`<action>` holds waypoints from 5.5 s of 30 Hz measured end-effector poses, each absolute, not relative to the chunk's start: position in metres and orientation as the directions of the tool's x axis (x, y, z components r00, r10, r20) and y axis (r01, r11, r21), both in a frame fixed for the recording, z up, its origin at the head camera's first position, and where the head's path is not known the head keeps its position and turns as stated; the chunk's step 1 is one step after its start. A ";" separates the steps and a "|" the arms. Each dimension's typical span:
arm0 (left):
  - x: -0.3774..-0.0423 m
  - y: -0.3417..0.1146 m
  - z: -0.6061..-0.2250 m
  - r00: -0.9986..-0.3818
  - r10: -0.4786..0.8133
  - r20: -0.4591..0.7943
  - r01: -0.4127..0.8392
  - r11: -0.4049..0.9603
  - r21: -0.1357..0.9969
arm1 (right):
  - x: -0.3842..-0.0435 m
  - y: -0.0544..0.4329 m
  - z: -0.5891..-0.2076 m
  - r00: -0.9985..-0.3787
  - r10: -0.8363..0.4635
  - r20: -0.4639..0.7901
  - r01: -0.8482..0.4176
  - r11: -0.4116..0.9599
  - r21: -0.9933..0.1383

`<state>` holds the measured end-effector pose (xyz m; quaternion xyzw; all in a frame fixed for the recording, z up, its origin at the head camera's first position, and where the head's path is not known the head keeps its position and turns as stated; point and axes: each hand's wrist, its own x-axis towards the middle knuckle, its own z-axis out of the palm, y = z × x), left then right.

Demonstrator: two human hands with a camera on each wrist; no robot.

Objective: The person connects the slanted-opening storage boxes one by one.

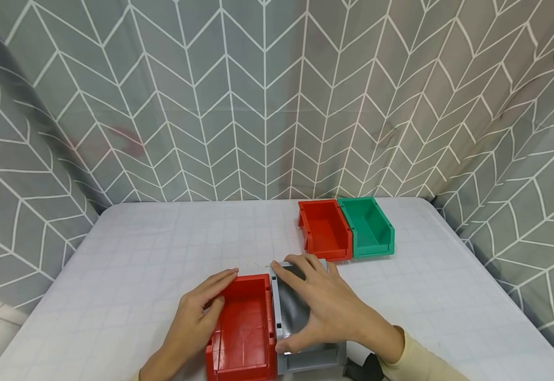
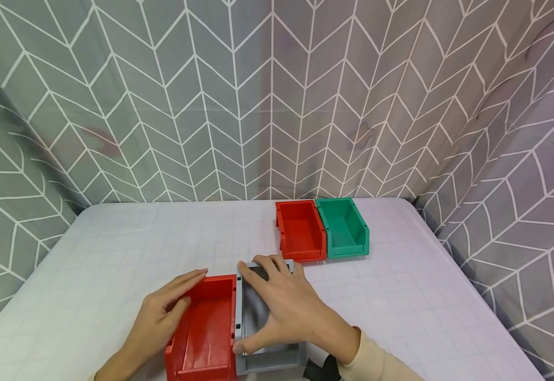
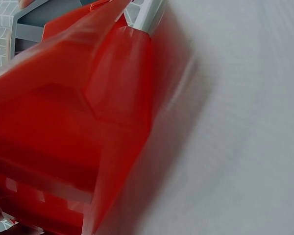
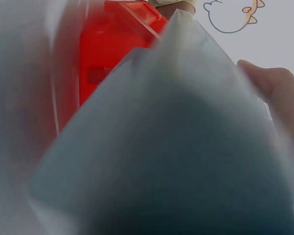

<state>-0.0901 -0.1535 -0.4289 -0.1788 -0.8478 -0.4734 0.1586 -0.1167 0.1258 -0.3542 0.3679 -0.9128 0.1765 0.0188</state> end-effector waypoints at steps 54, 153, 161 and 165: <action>-0.091 -0.153 -0.429 -0.896 0.133 0.424 0.433 0.475 0.766 | -0.117 0.125 -0.364 -0.715 -0.674 0.183 -0.694 0.655 -0.299; -0.083 -0.190 -0.423 -0.902 0.175 0.395 0.427 0.491 0.759 | -0.289 0.190 -0.363 -0.813 -0.501 0.296 -0.580 0.735 -0.350; -0.083 -0.192 -0.427 -0.902 0.165 0.400 0.430 0.443 0.787 | -0.335 0.198 -0.362 -0.867 -0.486 0.112 -0.490 0.788 -0.373; -0.083 -0.192 -0.426 -0.904 0.153 0.399 0.424 0.444 0.790 | -0.345 0.199 -0.365 -0.875 -0.482 0.039 -0.458 0.800 -0.388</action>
